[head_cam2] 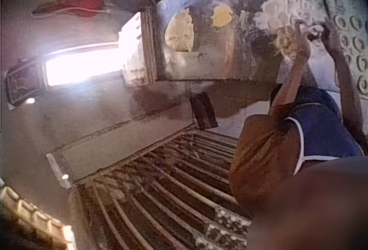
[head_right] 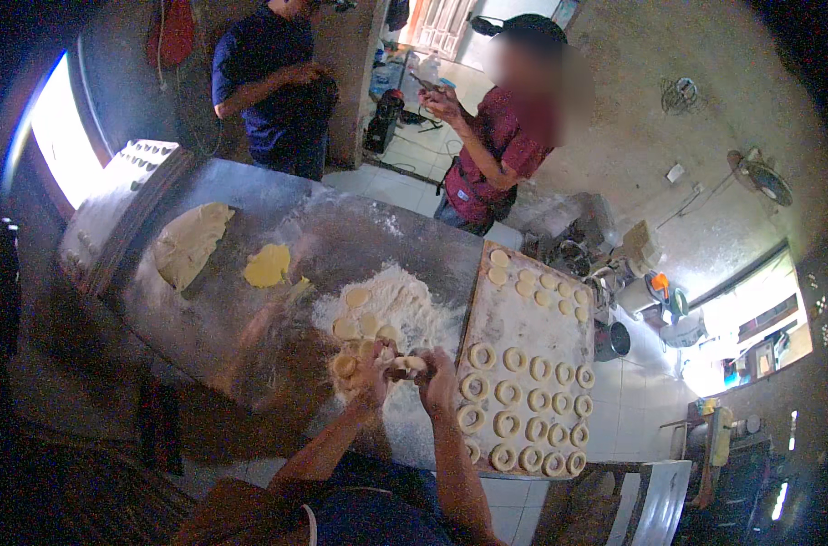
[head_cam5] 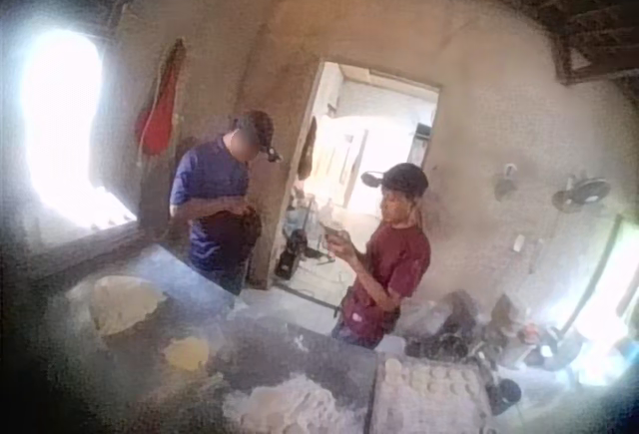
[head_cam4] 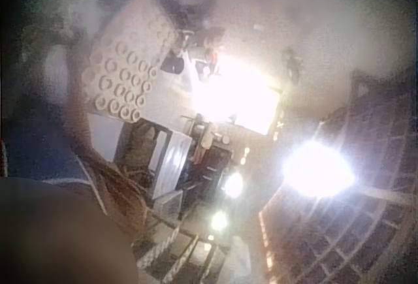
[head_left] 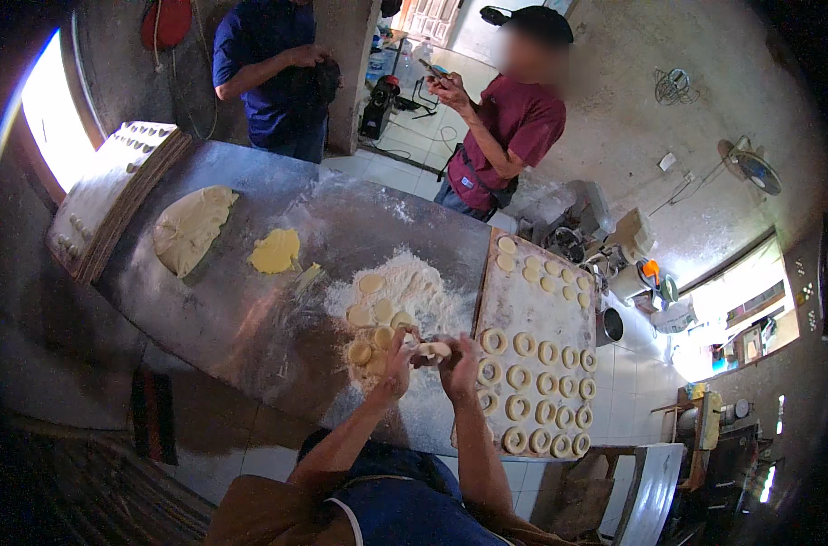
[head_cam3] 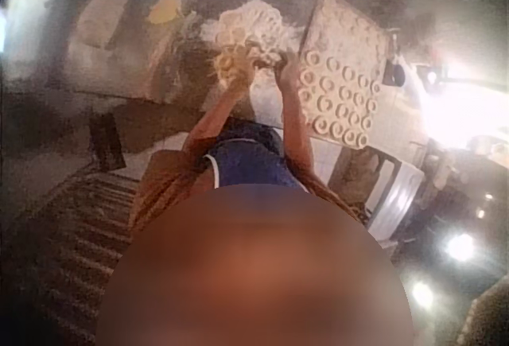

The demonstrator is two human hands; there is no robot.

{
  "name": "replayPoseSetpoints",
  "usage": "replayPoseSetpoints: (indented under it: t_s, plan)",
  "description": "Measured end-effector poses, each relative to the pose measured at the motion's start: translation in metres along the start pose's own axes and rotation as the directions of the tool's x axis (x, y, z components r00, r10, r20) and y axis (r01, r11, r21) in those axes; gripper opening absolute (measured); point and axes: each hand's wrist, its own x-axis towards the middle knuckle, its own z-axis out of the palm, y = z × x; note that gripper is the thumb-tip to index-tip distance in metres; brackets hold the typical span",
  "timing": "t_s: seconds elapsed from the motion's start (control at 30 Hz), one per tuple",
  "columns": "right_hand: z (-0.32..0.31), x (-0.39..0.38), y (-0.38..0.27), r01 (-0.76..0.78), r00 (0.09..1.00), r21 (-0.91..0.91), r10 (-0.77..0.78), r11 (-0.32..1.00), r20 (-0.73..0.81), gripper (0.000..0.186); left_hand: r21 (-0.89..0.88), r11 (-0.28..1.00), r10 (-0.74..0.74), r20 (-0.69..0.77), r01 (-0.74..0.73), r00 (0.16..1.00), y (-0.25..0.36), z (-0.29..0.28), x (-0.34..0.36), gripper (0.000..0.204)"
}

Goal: The person shapes small dough pieces into rings by hand and places them on a wooden board. They repeatedly pick up dough, form it into a ring, and arrange it in rows. The person also lifts the board and places it on a rack.

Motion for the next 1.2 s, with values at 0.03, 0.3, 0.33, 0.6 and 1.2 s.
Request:
replayPoseSetpoints:
  t_s: [0.03, 0.3, 0.33, 0.6, 1.2]
  plan:
    - [-0.010, -0.001, 0.000, -0.047, 0.999, 0.168, 0.045, 0.985, 0.018, 0.055, 0.108, 0.988, 0.116, -0.038, -0.111, 0.993, 0.000, 0.020, 0.002, 0.019]
    - [-0.019, 0.003, -0.013, 0.163, 0.962, -0.555, -0.257, 0.816, -0.096, 0.042, 0.162, 0.971, -0.093, -0.426, 0.177, 0.900, -0.027, 0.054, 0.012, 0.037]
    - [-0.022, -0.001, -0.018, 0.094, 0.980, -0.439, -0.161, 0.894, -0.118, 0.044, 0.232, 0.940, -0.136, -0.418, 0.251, 0.898, -0.023, 0.062, 0.013, 0.034]
    - [-0.070, 0.012, -0.002, 0.192, 0.971, -0.012, -0.192, 0.981, -0.143, 0.051, -0.384, 0.914, -0.212, -0.182, 0.129, 0.960, -0.085, 0.069, 0.022, 0.041]
    - [-0.176, 0.023, -0.048, 0.200, 0.978, -0.355, -0.164, 0.913, 0.129, 0.063, 0.059, 0.946, -0.297, -0.225, 0.318, 0.928, -0.143, 0.129, 0.034, 0.047]
